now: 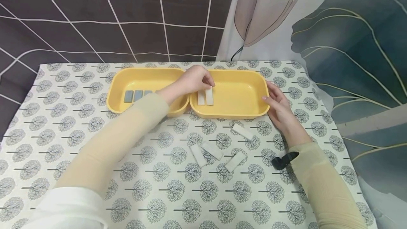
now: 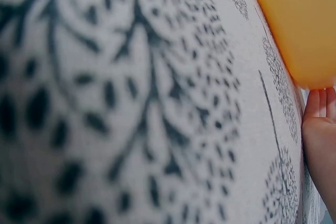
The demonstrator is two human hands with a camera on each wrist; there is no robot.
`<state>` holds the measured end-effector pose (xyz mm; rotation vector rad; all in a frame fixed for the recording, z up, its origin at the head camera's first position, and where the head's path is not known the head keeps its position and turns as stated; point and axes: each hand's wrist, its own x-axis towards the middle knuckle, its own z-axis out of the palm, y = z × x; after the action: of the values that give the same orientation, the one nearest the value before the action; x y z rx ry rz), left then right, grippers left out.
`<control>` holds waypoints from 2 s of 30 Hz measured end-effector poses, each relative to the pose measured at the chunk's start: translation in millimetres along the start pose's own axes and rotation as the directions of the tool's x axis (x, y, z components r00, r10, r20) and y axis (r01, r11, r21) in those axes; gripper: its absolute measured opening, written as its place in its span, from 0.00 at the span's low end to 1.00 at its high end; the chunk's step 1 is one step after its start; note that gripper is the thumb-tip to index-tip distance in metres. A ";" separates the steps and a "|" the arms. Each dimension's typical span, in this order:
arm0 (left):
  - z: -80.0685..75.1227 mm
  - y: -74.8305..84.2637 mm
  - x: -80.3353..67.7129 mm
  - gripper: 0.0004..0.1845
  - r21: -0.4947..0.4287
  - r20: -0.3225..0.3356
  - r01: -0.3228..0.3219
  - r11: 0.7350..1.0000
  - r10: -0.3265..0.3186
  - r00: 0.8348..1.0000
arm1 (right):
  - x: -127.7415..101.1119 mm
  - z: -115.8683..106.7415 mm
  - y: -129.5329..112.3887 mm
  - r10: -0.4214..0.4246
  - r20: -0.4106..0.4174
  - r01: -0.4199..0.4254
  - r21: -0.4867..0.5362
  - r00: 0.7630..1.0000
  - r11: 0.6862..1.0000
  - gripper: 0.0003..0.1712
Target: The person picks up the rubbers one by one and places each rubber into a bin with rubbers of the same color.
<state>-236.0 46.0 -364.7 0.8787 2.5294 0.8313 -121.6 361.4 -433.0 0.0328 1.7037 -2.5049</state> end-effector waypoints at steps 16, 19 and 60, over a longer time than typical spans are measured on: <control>9.8 -6.0 2.9 0.09 0.097 -0.044 -0.032 0.995 0.036 0.998 | 0.0 -0.2 0.4 -0.012 0.004 0.011 0.017 1.000 1.000 0.35; 9.8 -6.7 3.0 0.09 0.106 -0.045 -0.036 0.994 0.041 0.998 | -0.3 0.4 0.0 -0.010 -0.001 0.010 0.008 1.000 1.000 0.34; 11.0 -4.1 3.9 0.10 0.185 -0.037 -0.022 0.982 0.030 0.999 | 0.8 -1.0 1.2 -0.001 0.001 0.001 0.002 1.000 1.000 0.34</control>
<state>-235.5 50.5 -376.3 0.9628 2.6679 0.6340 -122.3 361.8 -434.6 0.0307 1.7010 -2.5069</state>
